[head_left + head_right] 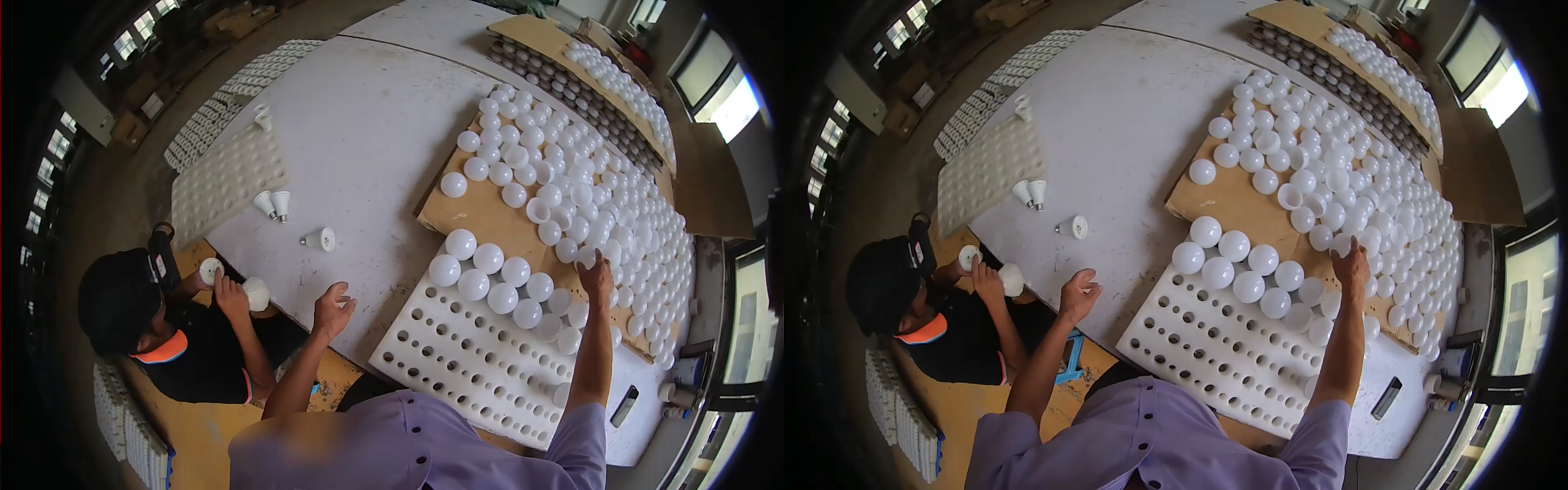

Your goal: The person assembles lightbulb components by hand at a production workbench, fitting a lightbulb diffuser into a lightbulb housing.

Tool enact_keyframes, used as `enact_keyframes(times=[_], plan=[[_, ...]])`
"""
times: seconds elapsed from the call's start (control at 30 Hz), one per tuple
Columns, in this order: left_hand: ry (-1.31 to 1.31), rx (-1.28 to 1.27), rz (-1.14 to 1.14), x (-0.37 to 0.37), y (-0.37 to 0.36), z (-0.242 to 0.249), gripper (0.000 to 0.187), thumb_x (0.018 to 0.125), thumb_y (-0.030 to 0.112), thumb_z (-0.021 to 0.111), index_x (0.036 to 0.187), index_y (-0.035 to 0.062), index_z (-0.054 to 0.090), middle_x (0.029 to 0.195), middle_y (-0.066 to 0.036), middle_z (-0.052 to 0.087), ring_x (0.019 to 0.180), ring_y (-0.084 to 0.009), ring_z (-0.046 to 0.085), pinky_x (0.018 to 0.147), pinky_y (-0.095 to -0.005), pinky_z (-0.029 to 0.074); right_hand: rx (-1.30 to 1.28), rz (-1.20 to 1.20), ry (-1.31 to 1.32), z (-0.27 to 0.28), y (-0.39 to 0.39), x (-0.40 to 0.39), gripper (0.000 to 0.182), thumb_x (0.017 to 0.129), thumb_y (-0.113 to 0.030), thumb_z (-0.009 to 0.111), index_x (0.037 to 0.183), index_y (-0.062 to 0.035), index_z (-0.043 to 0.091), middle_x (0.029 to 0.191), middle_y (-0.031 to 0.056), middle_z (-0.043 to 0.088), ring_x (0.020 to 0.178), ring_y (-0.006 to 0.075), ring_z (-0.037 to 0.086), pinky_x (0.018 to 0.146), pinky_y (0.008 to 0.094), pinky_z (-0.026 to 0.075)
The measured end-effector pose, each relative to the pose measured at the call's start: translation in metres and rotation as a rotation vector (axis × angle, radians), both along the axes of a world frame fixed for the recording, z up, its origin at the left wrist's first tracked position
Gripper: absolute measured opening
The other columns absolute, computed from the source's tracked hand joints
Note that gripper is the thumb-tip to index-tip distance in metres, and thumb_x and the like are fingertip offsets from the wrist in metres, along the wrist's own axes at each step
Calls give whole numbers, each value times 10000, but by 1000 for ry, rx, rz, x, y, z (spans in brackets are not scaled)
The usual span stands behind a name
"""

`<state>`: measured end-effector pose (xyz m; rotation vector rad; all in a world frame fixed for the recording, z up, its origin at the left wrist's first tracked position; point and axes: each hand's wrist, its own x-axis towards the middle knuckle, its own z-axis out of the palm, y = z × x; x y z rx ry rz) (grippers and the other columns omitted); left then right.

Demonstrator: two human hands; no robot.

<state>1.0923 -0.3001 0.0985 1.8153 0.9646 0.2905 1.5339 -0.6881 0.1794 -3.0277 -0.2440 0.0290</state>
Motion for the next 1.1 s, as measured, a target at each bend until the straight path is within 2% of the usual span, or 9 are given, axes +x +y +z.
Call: enact_keyframes(times=[0.17, 0.3, 0.37, 0.4, 0.43, 0.57, 0.77, 0.97, 1.1], plan=[[305, 487, 102, 11, 78, -12, 607, 749, 11, 653, 1297, -20, 393, 1252, -231, 521, 1179, -346, 508, 968, -407, 426, 12, -59, -3, 0, 17, 7, 656, 724, -347, 714, 1271, -91, 459, 1191, 190, 558, 1065, 382, 570, 888, 456, 465], [380, 531, 82, 38, 126, -37, 682, 742, -5, 636, 1343, -12, 313, 1368, -212, 419, 1274, -351, 404, 1016, -406, 386, 35, -54, -138, 2, 3, -1, 693, 725, -363, 722, 1296, -89, 438, 1146, 210, 566, 1030, 415, 572, 888, 477, 453], [566, 715, -94, 49, 142, -53, 735, 727, -23, 634, 1368, 12, 276, 1414, -195, 367, 1306, -365, 353, 1037, -408, 369, 260, -13, -286, -10, -24, -1, 683, 783, -352, 693, 1334, -61, 412, 1168, 208, 536, 988, 353, 600, 838, 439, 490], [585, 671, -98, 55, 145, -51, 723, 722, -33, 627, 1361, 21, 291, 1415, -191, 369, 1311, -363, 347, 1045, -411, 358, 930, -36, -25, -12, -32, -12, 634, 844, -329, 655, 1351, -49, 397, 1149, 165, 533, 919, 283, 620, 713, 373, 533], [601, 627, -115, 61, 146, -50, 712, 718, -43, 620, 1354, 30, 307, 1416, -187, 372, 1317, -361, 341, 1053, -414, 348, 1240, -145, 100, 1, -32, -34, 573, 883, -283, 622, 1348, -43, 388, 1130, 119, 529, 884, 236, 623, 616, 295, 538], [557, 701, -186, 66, 149, -67, 411, 721, 54, 683, 1089, 28, 501, 1069, -213, 615, 1026, -364, 582, 909, -430, 447, 1854, 61, 519, 15, -36, -129, 619, 860, -174, 594, 1380, -94, 266, 1188, 123, 519, 948, 319, 634, 737, 355, 581], [404, 333, -100, 45, 78, -40, 561, 721, 128, 731, 1199, -9, 471, 1134, -211, 600, 1003, -356, 608, 878, -426, 483, 1594, 194, 770, 14, -11, -234, 896, 668, -310, 831, 1339, -56, 295, 1170, 172, 543, 901, 282, 646, 732, 356, 569], [-439, -1104, -345, 6, -49, 37, 564, 742, 122, 676, 1239, -26, 454, 1182, -209, 583, 827, -193, 641, 648, -277, 493, 1600, 284, 954, 27, 26, -283, 880, 546, -243, 901, 1259, -102, 405, 1187, 120, 565, 1028, 180, 575, 813, 311, 509], [-356, -897, -706, 8, -100, 65, 512, 725, 182, 777, 1119, -52, 549, 981, -127, 640, 783, -154, 622, 709, -308, 514, 1444, 407, 1003, 29, 43, -302, 866, 537, -205, 906, 1239, -104, 410, 1185, 98, 571, 1082, 197, 546, 916, 346, 447]])
